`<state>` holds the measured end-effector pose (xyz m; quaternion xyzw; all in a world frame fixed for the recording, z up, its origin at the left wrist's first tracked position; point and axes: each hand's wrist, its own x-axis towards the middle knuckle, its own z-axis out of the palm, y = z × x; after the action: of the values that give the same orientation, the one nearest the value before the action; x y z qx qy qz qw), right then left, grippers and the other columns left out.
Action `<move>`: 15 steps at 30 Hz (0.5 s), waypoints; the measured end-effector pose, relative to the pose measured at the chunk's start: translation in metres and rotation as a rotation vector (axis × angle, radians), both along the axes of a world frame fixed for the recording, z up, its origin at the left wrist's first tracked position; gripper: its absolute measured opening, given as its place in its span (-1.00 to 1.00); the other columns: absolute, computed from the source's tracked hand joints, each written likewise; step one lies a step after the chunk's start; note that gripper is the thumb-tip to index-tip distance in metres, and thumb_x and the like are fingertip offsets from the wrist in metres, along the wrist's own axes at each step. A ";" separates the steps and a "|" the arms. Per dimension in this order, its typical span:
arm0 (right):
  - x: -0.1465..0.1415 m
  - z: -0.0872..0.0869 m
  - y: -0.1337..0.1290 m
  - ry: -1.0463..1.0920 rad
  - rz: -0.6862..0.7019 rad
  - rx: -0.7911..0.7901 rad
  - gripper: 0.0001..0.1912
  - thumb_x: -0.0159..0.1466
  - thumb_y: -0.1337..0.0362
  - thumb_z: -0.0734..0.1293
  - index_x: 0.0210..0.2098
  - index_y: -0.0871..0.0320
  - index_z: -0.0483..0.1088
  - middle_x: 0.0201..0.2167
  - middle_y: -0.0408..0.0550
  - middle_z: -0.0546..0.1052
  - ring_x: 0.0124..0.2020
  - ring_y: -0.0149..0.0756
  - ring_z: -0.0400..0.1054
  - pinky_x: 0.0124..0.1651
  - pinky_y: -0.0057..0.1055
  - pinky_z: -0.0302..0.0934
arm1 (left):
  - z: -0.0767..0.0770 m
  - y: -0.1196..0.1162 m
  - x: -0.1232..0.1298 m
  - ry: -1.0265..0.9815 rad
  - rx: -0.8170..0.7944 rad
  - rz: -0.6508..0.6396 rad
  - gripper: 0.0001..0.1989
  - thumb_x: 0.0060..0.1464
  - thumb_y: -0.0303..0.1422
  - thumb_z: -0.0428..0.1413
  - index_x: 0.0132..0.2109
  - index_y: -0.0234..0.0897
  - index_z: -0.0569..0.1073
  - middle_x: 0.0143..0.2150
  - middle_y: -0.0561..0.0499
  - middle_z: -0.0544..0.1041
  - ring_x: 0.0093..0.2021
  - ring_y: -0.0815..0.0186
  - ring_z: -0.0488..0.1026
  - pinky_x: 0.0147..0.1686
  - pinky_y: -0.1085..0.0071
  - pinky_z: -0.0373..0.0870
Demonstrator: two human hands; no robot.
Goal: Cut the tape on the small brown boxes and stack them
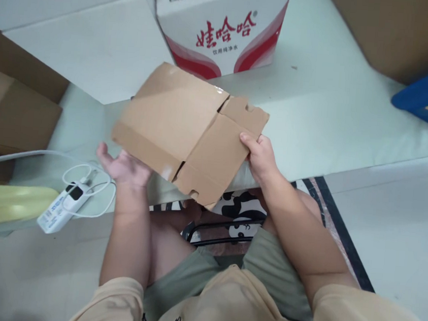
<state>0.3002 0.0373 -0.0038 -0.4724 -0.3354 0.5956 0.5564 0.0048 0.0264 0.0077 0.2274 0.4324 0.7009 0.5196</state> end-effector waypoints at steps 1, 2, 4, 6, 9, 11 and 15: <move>0.000 0.002 -0.001 -0.004 -0.015 0.004 -0.46 -0.11 -0.11 0.60 -0.32 0.11 0.46 -0.41 -0.14 0.58 -0.39 -0.30 0.47 -0.42 -0.38 0.38 | 0.000 0.000 0.001 -0.004 -0.049 0.007 -0.67 0.04 -0.10 0.23 -0.14 -0.22 0.53 -0.12 -0.04 0.65 -0.03 0.18 0.61 -0.02 0.33 0.57; 0.000 0.004 -0.001 -0.015 -0.021 0.003 -0.47 -0.12 -0.10 0.60 -0.37 0.12 0.44 -0.48 -0.16 0.53 -0.49 -0.36 0.41 -0.53 -0.44 0.29 | 0.000 0.001 0.001 -0.006 -0.107 0.022 -0.69 0.02 -0.15 0.26 -0.14 -0.22 0.52 -0.17 -0.03 0.65 -0.12 0.22 0.62 -0.09 0.37 0.58; 0.003 0.008 -0.001 -0.048 -0.028 -0.010 -0.48 -0.13 -0.09 0.60 -0.45 0.13 0.37 -0.61 -0.23 0.41 -0.66 -0.49 0.20 -0.71 -0.52 0.02 | 0.000 0.002 0.001 -0.027 -0.214 0.049 -0.76 0.02 -0.25 0.25 -0.17 -0.22 0.51 -0.28 0.02 0.64 -0.29 0.31 0.60 -0.24 0.44 0.57; 0.010 0.012 0.001 -0.069 -0.075 -0.011 -0.51 -0.11 -0.04 0.58 -0.48 0.12 0.32 -0.68 -0.29 0.29 -0.73 -0.56 0.03 -0.77 -0.53 -0.19 | 0.002 0.002 0.002 -0.063 -0.273 0.033 -0.86 0.07 -0.29 0.18 -0.22 -0.23 0.51 -0.38 0.04 0.60 -0.43 0.38 0.55 -0.39 0.50 0.53; 0.034 0.020 0.001 -0.079 -0.282 0.046 -0.57 -0.10 0.05 0.55 -0.47 0.09 0.28 -0.67 -0.31 0.23 -0.74 -0.59 -0.05 -0.79 -0.51 -0.30 | 0.007 0.001 0.002 -0.085 -0.322 0.002 -0.85 0.12 -0.29 0.10 -0.32 -0.27 0.50 -0.44 0.02 0.57 -0.55 0.45 0.48 -0.56 0.58 0.41; 0.059 0.026 -0.005 -0.091 -0.434 0.082 -0.59 -0.10 0.09 0.53 -0.47 0.07 0.26 -0.64 -0.31 0.23 -0.73 -0.61 -0.06 -0.78 -0.50 -0.33 | 0.011 -0.001 0.002 -0.091 -0.341 -0.003 -0.83 0.12 -0.29 0.09 -0.35 -0.28 0.50 -0.46 0.02 0.57 -0.58 0.47 0.47 -0.59 0.60 0.38; 0.118 0.041 -0.017 -0.215 -0.745 0.068 -0.70 -0.04 0.27 0.50 -0.46 0.04 0.27 -0.57 -0.26 0.33 -0.71 -0.60 0.01 -0.74 -0.49 -0.23 | 0.014 -0.001 0.001 -0.116 -0.341 -0.019 -0.81 0.12 -0.31 0.09 -0.41 -0.28 0.49 -0.52 0.05 0.52 -0.61 0.48 0.44 -0.60 0.59 0.36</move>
<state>0.4179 0.0203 0.0377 -0.6029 -0.2167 0.2887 0.7115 0.0058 0.0254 0.0219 0.0993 0.5121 0.6244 0.5813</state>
